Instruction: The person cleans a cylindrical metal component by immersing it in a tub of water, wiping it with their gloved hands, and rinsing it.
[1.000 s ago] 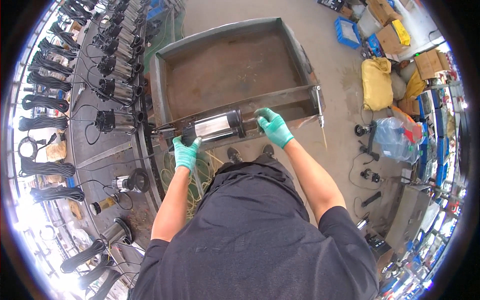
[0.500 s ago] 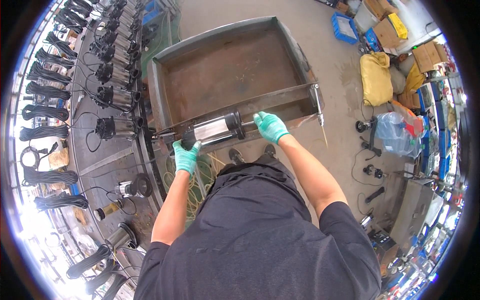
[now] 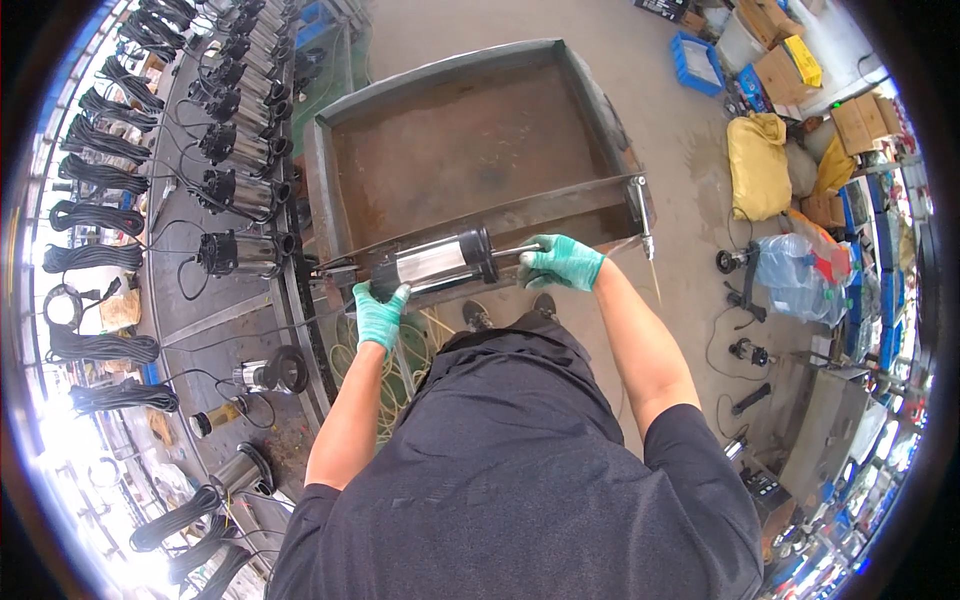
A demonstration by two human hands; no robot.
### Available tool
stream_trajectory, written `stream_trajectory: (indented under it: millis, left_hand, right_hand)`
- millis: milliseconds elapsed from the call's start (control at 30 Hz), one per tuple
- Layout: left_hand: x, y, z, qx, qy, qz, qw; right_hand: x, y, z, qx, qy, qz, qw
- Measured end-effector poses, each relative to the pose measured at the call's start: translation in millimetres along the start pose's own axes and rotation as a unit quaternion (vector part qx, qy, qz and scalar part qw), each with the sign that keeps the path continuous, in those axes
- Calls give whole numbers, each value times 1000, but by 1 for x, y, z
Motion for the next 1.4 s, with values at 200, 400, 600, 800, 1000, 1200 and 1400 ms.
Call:
stream_trajectory:
  millis: [200, 400, 600, 800, 1000, 1200, 1400]
  left_hand:
    - [-7, -1, -5, -3, -3, 10, 1000]
    - [-5, 1, -5, 8, -12, -1, 1000]
    - [-9, 2, -5, 7, -11, -2, 1000]
    - [-4, -4, -3, -6, -1, 1, 1000]
    - [-6, 0, -2, 5, -2, 2, 1000]
    - [-3, 1, -6, 7, -18, -8, 1000]
    - [-13, -1, -11, 6, -60, 50, 997]
  right_hand:
    - [-8, 18, -12, 110, -37, 152, 982]
    - [4, 5, -20, 80, 36, -67, 994]
    - [-4, -1, -7, 105, -58, 23, 992]
    - [-1, 30, -48, 146, -57, 502, 850]
    - [1, 28, -25, 194, -40, 250, 948]
    - [-13, 8, -5, 24, 36, 35, 998]
    - [-5, 24, -21, 101, -139, 188, 967]
Point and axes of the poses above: each hand's wrist, its own z-axis away from the middle knuckle, its own y-axis out of the back of the hand, x = y × z, the point moved 10 cm from there along -z, towards the middle knuckle, and after that the axes turned 6 degrees about -x, right-handed, at the moved point
